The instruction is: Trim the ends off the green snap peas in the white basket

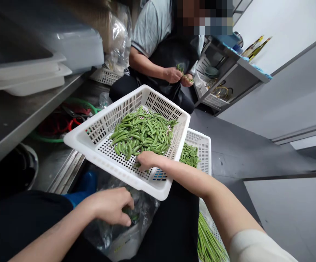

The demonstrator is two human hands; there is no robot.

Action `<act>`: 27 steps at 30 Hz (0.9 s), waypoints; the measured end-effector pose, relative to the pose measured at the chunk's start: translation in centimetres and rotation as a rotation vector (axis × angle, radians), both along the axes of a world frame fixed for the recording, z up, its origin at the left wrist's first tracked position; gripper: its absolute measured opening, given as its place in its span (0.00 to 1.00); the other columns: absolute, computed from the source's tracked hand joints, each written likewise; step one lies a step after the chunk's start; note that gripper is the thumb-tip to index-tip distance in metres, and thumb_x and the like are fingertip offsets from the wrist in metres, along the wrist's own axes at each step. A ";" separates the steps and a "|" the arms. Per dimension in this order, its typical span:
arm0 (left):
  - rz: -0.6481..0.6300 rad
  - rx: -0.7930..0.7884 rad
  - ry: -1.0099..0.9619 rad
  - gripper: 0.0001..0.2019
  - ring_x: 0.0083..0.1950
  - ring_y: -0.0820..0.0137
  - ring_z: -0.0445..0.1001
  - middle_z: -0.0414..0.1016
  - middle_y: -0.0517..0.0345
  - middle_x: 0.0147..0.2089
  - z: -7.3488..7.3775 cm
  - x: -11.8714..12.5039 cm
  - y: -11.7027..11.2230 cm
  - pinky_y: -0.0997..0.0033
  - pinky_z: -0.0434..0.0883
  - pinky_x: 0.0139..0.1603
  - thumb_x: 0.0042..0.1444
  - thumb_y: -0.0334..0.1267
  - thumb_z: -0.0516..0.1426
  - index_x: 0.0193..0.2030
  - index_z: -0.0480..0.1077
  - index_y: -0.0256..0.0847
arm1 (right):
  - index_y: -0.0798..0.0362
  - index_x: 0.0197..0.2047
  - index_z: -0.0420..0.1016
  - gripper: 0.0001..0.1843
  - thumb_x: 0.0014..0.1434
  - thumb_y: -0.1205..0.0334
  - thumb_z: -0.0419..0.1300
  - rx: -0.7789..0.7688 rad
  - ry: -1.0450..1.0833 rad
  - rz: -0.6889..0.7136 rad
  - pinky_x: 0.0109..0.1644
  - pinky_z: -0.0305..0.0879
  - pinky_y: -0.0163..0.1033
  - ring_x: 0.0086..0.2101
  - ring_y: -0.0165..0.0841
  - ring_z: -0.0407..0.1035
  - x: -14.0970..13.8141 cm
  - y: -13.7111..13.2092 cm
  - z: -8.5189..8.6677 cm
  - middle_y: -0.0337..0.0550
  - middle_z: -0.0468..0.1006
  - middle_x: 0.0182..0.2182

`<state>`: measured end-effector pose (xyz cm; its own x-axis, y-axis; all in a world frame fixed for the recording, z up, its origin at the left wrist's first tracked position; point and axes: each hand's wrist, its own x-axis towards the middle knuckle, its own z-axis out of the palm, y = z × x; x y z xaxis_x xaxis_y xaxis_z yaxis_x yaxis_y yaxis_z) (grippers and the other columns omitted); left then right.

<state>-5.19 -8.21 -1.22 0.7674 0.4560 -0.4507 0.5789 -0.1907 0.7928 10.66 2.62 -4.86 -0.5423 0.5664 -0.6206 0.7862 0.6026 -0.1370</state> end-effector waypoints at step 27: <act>0.614 0.755 -0.203 0.12 0.20 0.75 0.58 0.60 0.64 0.17 1.9 1.9 4.9 0.73 0.56 0.24 0.50 0.34 0.47 0.17 0.58 0.41 | 0.53 0.29 0.60 0.23 0.41 0.52 0.69 -0.481 1.410 -1.212 0.12 0.48 0.24 0.11 0.20 0.55 -0.2 -2.1 4.6 0.24 0.62 0.12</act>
<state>-3.25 -3.33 0.68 0.3324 0.9133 0.2353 0.6135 -0.3989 0.6816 10.44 0.52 -0.25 -0.2235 0.9112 -0.3461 -0.1183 -0.3778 -0.9183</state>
